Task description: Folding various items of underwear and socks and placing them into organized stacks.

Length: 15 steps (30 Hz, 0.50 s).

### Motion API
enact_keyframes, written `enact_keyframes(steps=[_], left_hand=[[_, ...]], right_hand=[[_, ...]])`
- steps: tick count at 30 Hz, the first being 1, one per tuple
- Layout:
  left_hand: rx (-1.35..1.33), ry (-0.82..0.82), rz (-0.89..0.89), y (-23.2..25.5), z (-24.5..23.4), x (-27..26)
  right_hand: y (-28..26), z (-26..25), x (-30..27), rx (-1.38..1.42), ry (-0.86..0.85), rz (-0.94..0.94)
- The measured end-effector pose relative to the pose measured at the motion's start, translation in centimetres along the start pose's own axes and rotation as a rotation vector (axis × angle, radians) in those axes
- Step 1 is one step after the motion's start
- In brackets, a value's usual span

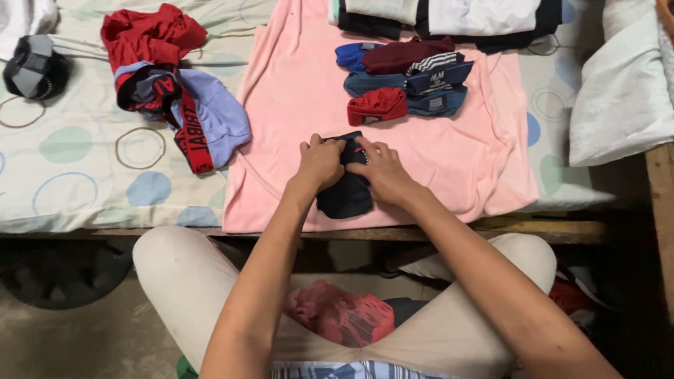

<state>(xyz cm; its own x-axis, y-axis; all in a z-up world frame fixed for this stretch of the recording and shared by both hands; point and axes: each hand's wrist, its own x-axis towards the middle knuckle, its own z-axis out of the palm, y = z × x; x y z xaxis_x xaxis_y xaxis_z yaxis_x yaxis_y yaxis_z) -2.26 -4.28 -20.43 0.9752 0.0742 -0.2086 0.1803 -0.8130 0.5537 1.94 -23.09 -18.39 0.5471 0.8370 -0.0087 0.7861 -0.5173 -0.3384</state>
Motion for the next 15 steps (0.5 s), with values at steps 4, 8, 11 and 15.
enact_keyframes(steps=[4,8,11,15], left_hand=[[0.116,-0.006,0.099,-1.0,0.1,0.4],[-0.180,-0.230,-0.129,-2.0,-2.4,1.0],[-0.371,-0.341,-0.158,-2.2,-4.4,0.3],[-0.362,-0.339,0.020,-3.0,-4.0,0.1]], right_hand=[[1.0,1.1,0.4,0.055,0.030,-0.149],[1.9,2.2,3.1,0.258,0.161,-0.095],[1.9,2.8,4.9,0.422,0.213,0.055],[0.3,1.3,6.5,0.329,0.066,0.382]])
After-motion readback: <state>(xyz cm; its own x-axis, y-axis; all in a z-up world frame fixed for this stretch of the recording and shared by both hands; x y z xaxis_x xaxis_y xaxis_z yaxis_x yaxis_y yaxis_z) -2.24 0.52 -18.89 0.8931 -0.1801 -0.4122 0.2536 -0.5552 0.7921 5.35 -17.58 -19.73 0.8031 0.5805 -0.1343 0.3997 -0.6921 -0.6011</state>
